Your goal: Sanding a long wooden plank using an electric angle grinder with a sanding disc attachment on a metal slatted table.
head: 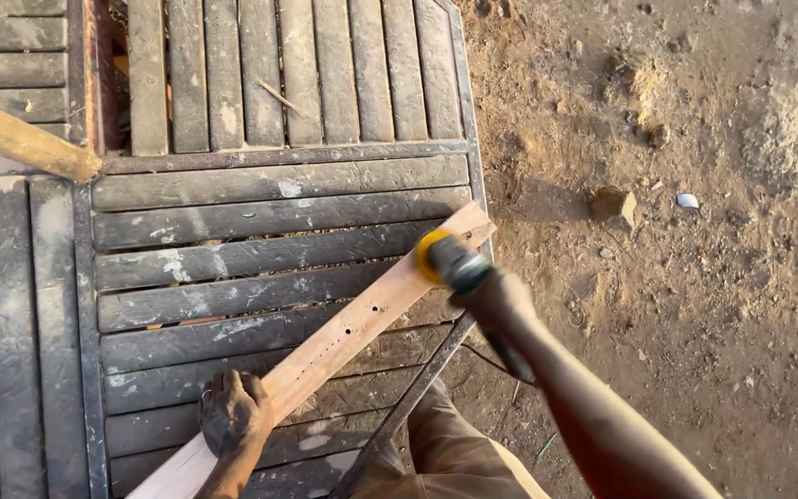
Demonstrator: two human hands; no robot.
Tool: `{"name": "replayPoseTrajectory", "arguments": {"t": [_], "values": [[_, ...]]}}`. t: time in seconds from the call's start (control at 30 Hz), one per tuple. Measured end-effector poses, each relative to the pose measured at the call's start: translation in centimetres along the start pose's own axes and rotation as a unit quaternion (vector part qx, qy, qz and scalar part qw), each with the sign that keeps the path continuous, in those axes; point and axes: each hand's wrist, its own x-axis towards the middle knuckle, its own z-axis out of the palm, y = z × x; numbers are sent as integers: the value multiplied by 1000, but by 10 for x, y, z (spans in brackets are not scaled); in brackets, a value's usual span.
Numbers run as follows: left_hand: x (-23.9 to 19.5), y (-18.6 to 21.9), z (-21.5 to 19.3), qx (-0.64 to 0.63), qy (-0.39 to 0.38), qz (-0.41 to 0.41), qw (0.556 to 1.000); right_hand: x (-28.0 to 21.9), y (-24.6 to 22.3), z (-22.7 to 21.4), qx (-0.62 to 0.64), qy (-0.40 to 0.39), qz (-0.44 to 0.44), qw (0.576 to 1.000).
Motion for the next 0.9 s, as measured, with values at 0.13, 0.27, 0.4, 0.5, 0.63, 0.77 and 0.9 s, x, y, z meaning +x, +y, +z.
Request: {"name": "replayPoseTrajectory", "arguments": {"t": [0.13, 0.27, 0.4, 0.5, 0.63, 0.77, 0.9], "values": [[1, 0, -1, 16, -40, -20, 999, -108, -58, -10, 0, -119, -107, 987], [4, 1, 4, -21, 63, 30, 997, -116, -62, 0, 39, -143, -144, 978], [0, -3, 4, 13, -36, -10, 999, -61, -14, -11, 22, -20, -5, 1000], [-2, -6, 7, 17, -23, 6, 1000, -34, 18, -58, 121, 55, 104, 986], [0, -4, 5, -7, 18, 23, 1000, -23, 21, -73, 162, 65, 148, 973], [-1, -4, 3, -21, -17, 13, 1000, -72, -23, -37, 71, -2, 26, 997], [-1, -3, -2, -67, 64, 66, 994, -140, -68, 29, -206, -47, -258, 943]]}}
